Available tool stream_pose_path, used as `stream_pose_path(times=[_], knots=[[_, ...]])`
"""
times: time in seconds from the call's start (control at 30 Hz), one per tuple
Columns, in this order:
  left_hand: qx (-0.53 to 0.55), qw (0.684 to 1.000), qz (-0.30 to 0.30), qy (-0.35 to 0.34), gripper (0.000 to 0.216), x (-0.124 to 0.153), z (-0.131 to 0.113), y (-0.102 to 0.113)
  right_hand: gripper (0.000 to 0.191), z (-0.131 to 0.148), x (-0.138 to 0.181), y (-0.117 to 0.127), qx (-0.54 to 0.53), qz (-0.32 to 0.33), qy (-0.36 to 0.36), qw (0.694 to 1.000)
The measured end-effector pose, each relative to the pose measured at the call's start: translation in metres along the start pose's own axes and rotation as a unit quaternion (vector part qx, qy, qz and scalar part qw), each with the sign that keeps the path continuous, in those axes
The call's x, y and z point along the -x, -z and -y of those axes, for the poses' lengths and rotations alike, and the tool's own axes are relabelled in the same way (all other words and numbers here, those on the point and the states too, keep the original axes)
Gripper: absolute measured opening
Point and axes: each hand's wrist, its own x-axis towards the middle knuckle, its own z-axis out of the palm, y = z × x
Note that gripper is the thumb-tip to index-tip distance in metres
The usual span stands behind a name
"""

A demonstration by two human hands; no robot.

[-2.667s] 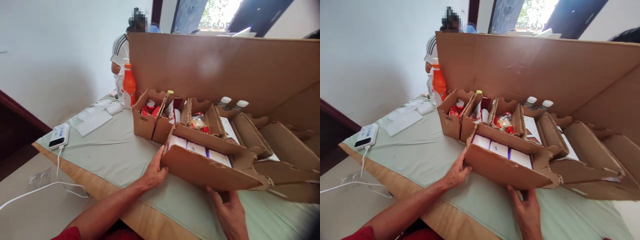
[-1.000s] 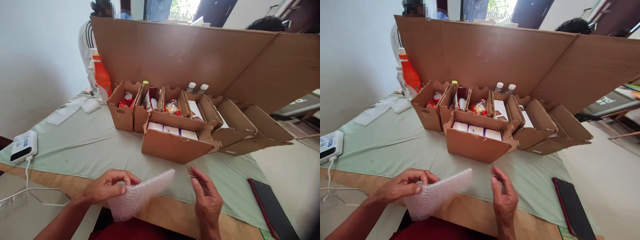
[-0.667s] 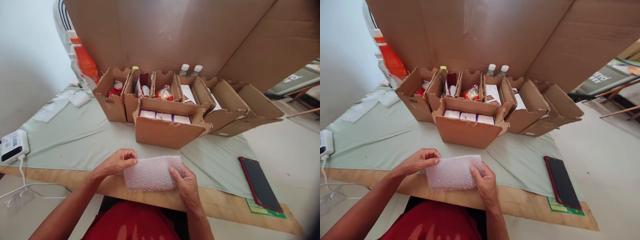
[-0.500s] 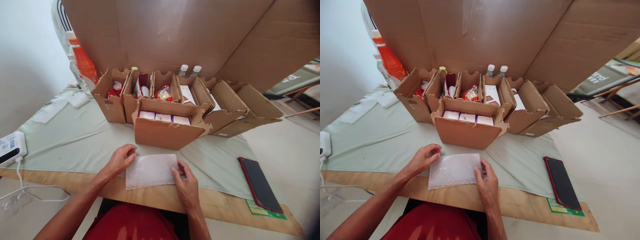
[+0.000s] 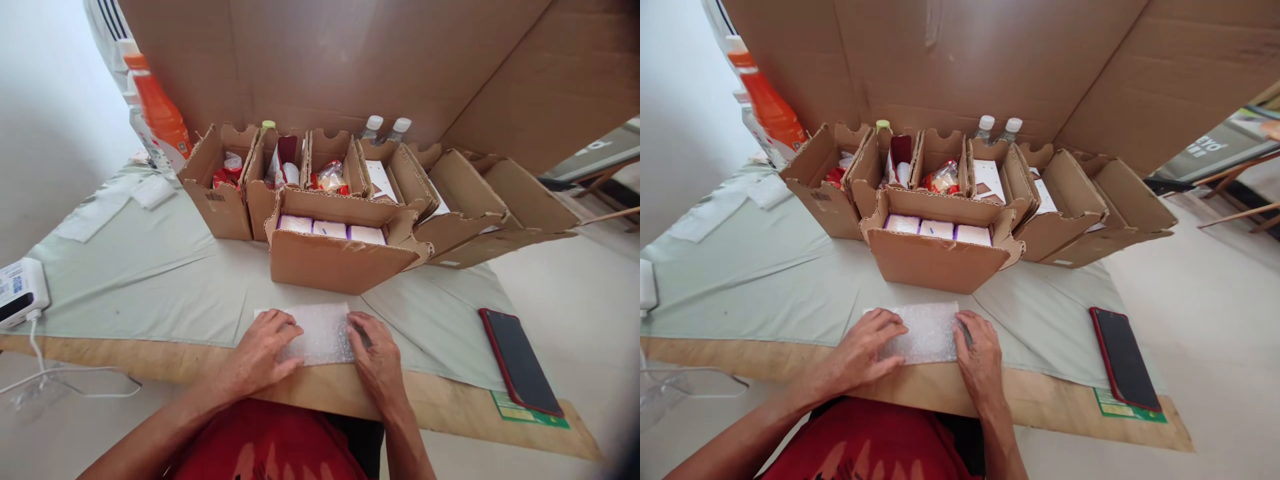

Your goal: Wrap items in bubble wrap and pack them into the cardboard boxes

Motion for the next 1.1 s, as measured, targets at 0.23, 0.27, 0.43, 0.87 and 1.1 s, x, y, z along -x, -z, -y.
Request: stream_pose_path(times=[0.23,0.27,0.43,0.87,1.1], knots=[[-0.006,1.0,0.016,0.025,0.019,0.007,0.009,-0.016,0.031,-0.005,0.016,-0.002,0.057,0.013,-0.009,0.998],[-0.002,0.999,0.02,0.028,0.019,0.007,0.009,-0.014,0.032,-0.002,0.017,-0.002,0.055,0.009,-0.016,0.998],[0.032,0.998,0.026,0.045,0.015,0.006,0.006,-0.007,0.035,0.013,0.022,0.001,0.033,-0.003,-0.083,0.996],[0.213,0.962,-0.09,0.146,0.036,0.034,0.015,0.015,0.034,0.051,0.014,0.033,-0.372,0.126,-0.223,0.892],[0.467,0.87,-0.029,0.157,0.067,0.046,0.035,0.031,0.056,0.06,0.006,0.033,-0.551,0.01,-0.202,0.809]])
